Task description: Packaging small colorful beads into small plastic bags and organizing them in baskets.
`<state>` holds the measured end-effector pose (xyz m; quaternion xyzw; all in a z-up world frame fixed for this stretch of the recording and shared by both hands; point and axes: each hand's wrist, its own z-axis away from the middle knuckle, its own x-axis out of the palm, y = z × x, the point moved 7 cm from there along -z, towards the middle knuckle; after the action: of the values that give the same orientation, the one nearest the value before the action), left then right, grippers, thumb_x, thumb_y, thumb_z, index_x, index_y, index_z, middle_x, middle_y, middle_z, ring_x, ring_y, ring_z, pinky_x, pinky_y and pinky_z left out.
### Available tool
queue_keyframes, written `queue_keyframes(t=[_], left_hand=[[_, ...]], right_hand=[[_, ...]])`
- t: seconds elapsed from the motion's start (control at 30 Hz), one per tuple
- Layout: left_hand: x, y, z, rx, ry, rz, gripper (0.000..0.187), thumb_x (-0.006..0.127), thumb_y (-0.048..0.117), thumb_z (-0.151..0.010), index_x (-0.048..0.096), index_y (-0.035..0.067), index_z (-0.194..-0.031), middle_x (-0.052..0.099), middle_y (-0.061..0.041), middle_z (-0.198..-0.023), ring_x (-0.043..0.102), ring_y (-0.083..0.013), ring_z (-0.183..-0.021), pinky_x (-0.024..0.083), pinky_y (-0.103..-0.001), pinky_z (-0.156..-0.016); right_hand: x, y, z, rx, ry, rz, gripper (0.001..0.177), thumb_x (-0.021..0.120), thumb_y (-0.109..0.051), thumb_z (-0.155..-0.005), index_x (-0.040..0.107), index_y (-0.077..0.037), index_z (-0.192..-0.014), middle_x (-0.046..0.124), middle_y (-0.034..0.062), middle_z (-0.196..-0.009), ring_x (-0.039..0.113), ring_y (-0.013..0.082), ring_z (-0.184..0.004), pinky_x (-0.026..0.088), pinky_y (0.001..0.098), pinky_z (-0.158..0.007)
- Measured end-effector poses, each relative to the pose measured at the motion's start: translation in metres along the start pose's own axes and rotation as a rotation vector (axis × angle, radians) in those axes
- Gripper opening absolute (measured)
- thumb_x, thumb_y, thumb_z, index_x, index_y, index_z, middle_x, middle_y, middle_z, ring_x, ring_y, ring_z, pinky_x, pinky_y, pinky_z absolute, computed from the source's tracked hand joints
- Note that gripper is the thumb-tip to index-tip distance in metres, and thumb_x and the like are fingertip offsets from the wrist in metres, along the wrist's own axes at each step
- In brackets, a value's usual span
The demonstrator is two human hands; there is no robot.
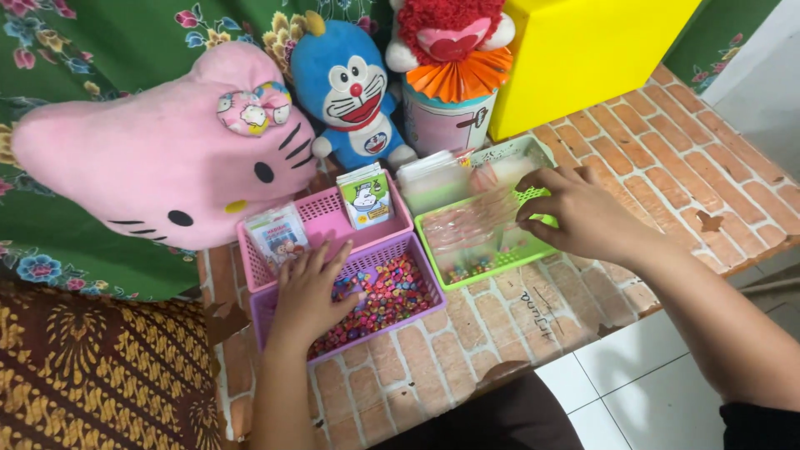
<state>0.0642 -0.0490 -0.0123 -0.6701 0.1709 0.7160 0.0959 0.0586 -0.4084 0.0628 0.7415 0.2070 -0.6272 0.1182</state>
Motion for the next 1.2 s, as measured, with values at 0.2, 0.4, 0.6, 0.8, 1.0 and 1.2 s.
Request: queue_keyframes(t=[0.2,0.4,0.6,0.8,1.0,1.2], left_hand=[[0.012,-0.007,-0.002,-0.001,0.005,0.008,0.093,0.071,0.058,-0.081,0.029,0.036,-0.161,0.045,-0.007,-0.153,0.042,-0.0316,-0.142,0.026,-0.059,-0.115],[0.019,-0.010,-0.002,-0.007,-0.022,0.027,0.092,0.071,0.054,-0.081,0.029,0.036,-0.161,0.044,-0.007,-0.154,0.040,-0.0306,-0.143,0.024,-0.059,-0.115],[0.020,-0.011,-0.003,-0.001,-0.010,0.032,0.091,0.071,0.053,-0.082,0.030,0.034,-0.161,0.047,-0.008,-0.151,0.041,-0.0300,-0.142,0.025,-0.059,-0.115],[0.024,-0.013,-0.003,0.005,0.014,0.004,0.092,0.071,0.053,-0.081,0.030,0.035,-0.161,0.047,-0.008,-0.150,0.042,-0.0289,-0.141,0.027,-0.059,-0.115],[0.017,-0.009,-0.002,-0.008,-0.022,0.054,0.091,0.070,0.054,-0.084,0.029,0.035,-0.162,0.046,-0.010,-0.151,0.041,-0.0332,-0.142,0.025,-0.061,-0.115],[0.021,-0.010,-0.002,-0.001,-0.024,0.016,0.093,0.070,0.058,-0.083,0.028,0.035,-0.162,0.045,-0.010,-0.152,0.041,-0.0336,-0.142,0.025,-0.061,-0.115]], right_hand=[[0.045,0.025,0.002,0.037,-0.098,0.113,0.010,0.071,-0.043,-0.083,0.075,-0.035,-0.087,0.059,-0.0073,-0.124,0.059,0.0236,-0.117,0.041,0.0440,-0.096],[0.054,0.033,-0.001,0.046,-0.075,0.035,0.010,0.072,-0.041,-0.084,0.075,-0.034,-0.091,0.057,-0.0059,-0.130,0.057,0.0255,-0.119,0.039,0.0459,-0.097],[0.066,0.040,-0.004,0.065,-0.029,-0.070,0.011,0.073,-0.037,-0.084,0.077,-0.031,-0.092,0.057,-0.0006,-0.131,0.057,0.0308,-0.120,0.038,0.0494,-0.097],[0.073,0.044,-0.005,0.073,-0.014,-0.072,0.014,0.073,-0.037,-0.084,0.075,-0.031,-0.096,0.056,-0.0007,-0.132,0.058,0.0294,-0.121,0.037,0.0506,-0.099],[0.060,0.042,-0.010,0.058,0.079,-0.123,0.016,0.072,-0.040,-0.090,0.073,-0.026,-0.097,0.057,0.0020,-0.131,0.061,0.0282,-0.119,0.040,0.0503,-0.096],[0.080,0.090,-0.037,0.118,0.136,-0.299,0.013,0.068,-0.026,-0.095,0.073,-0.019,-0.105,0.058,0.0086,-0.133,0.062,0.0347,-0.119,0.041,0.0581,-0.091]])
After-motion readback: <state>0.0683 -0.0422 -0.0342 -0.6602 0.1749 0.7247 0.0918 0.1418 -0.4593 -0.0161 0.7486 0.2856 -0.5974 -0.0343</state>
